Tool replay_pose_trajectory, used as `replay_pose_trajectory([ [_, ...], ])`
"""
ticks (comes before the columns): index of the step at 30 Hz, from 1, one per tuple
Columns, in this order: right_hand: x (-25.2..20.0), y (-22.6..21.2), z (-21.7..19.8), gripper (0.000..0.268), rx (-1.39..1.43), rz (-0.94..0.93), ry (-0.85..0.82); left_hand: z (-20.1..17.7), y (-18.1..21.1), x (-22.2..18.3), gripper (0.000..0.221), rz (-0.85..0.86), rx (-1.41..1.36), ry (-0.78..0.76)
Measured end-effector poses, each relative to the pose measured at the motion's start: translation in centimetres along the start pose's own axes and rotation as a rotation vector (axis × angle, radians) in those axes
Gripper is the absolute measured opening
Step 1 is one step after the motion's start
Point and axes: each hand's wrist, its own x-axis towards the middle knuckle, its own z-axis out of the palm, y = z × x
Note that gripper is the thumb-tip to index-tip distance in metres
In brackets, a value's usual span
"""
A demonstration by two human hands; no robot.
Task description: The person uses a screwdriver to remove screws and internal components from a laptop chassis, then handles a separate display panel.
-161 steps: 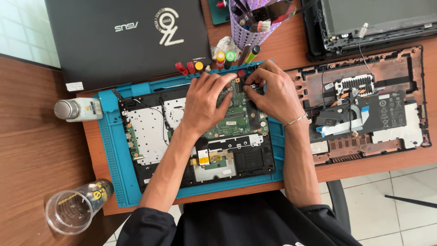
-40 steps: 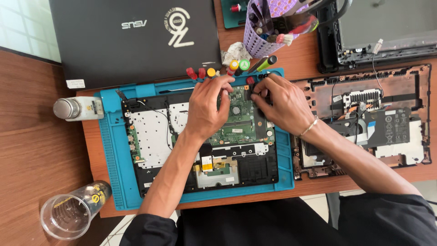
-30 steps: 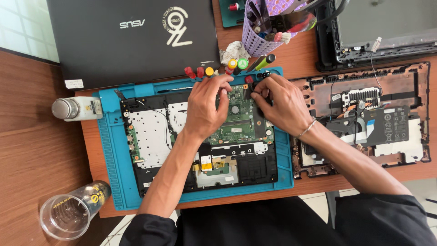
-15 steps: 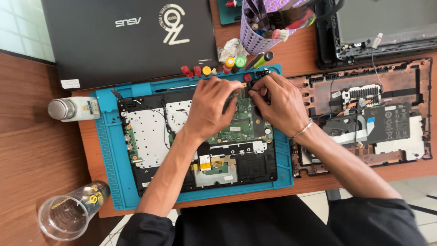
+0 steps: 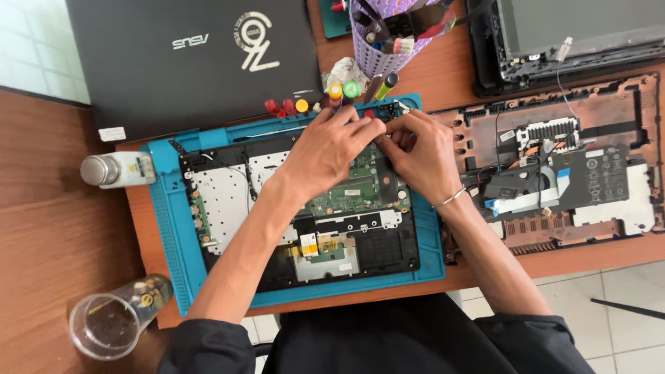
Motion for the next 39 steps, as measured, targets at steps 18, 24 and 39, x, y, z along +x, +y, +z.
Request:
replay_pose_trajectory([
  [18,-0.3,1.9,0.4,0.018,0.128,0.022,0.026,-0.3,-1.5,2.4,0.010,0.566,0.437,-0.085],
  [24,-0.3,1.8,0.4,0.011,0.122,0.035,0.032,-0.5,-2.3,3.1,0.010,0.682,0.406,-0.058],
  [39,0.1,0.9,-0.2,0.009,0.096,0.073,-0.015,-1.1,-3.3,3.1,0.012,0.707,0.301,-0.076],
])
